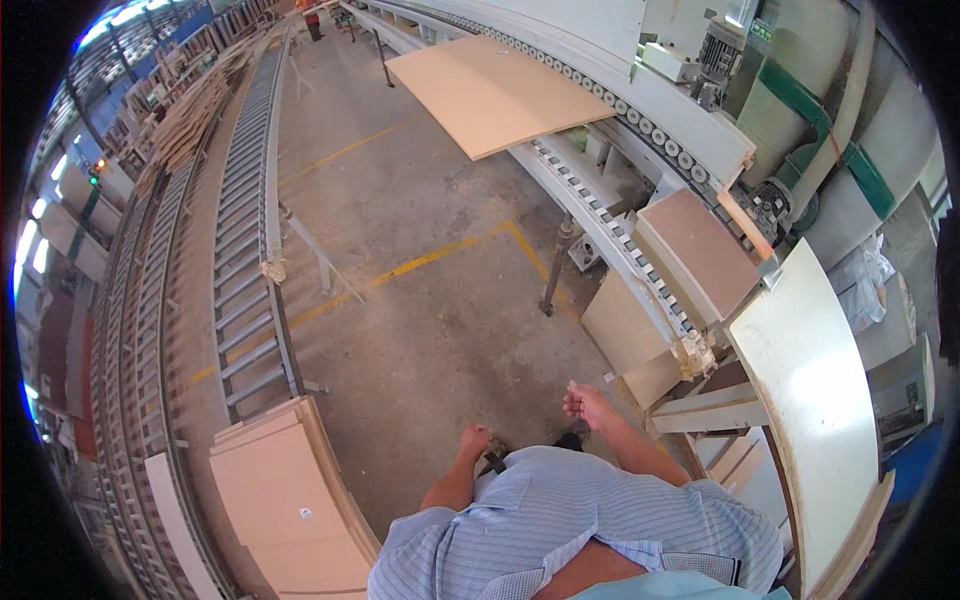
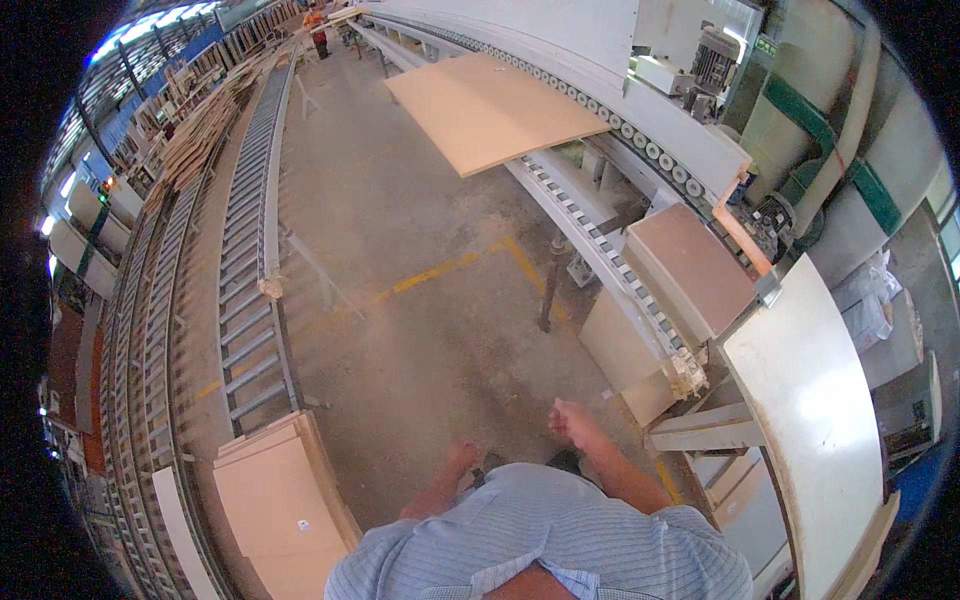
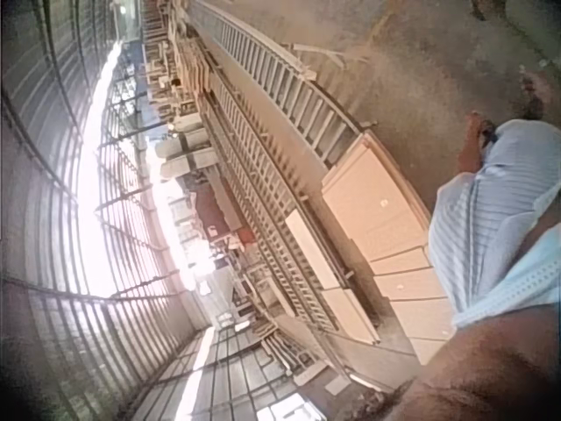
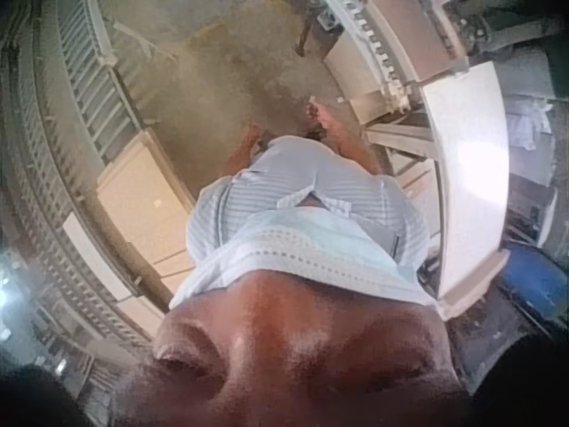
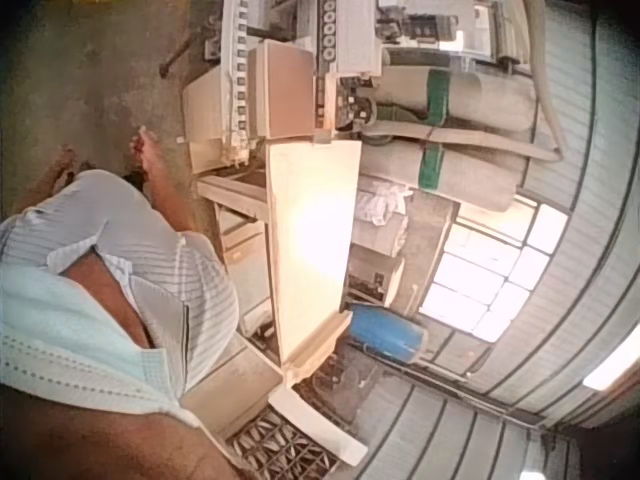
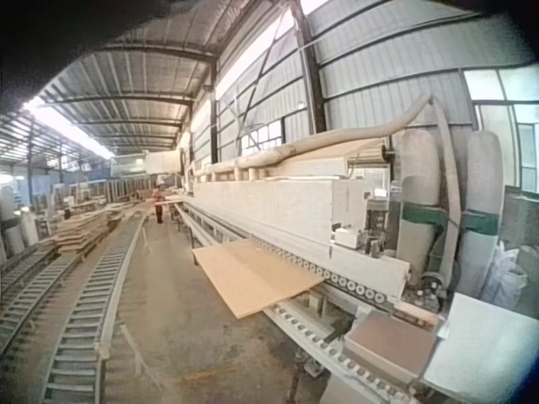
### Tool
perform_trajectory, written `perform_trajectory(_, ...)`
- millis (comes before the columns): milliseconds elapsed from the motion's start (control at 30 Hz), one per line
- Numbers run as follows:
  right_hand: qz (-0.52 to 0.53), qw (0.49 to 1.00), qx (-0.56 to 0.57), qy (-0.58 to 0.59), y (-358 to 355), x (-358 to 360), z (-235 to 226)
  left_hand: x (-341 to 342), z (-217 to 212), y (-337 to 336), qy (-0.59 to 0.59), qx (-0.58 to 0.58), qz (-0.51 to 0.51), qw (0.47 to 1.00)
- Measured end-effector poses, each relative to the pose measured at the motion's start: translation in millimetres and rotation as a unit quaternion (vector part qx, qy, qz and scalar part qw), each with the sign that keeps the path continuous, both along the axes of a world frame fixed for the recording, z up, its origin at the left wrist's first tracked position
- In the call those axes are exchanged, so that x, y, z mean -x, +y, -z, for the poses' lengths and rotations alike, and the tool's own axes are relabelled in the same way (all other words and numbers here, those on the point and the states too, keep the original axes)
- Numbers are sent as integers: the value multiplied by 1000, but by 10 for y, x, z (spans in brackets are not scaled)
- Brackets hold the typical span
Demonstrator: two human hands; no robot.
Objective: The person takes wooden boards from a machine conveyor by hand and stacks them onto a pile on the floor.
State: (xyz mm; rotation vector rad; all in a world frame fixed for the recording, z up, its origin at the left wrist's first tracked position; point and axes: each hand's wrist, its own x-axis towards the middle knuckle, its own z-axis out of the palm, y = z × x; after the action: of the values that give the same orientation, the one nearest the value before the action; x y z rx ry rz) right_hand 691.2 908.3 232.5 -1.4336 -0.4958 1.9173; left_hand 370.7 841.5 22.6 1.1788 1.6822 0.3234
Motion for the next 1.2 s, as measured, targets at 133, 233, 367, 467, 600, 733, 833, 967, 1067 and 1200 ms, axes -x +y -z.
perform_trajectory(133,19,987,-160,-9,241,147,-731,-119,-242,80,-8,76,-22,997)
perform_trajectory(233,-32,919,-390,-46,438,381,-2247,58,157,-66,159,-69,112,978)
perform_trajectory(367,-47,663,-706,-245,185,392,-4086,229,193,-188,132,-113,117,978)
perform_trajectory(467,18,517,-854,48,307,390,-4184,93,-76,-32,13,-28,4,1000)
perform_trajectory(600,56,526,-848,29,324,177,-4169,-171,-584,172,-135,62,-130,980)
perform_trajectory(733,80,528,-845,38,237,96,-4246,-57,-216,116,-82,72,-120,987)
perform_trajectory(833,103,533,-838,55,261,26,-4267,149,280,-108,-27,-45,60,997)
perform_trajectory(967,137,535,-833,26,232,-117,-4205,-86,4,6,-128,-31,24,991)
perform_trajectory(1067,165,540,-825,42,196,-257,-4240,-48,-132,-5,-34,-129,98,986)
perform_trajectory(1200,207,548,-810,25,-27,-525,-4082,-342,-529,138,-59,37,-48,996)
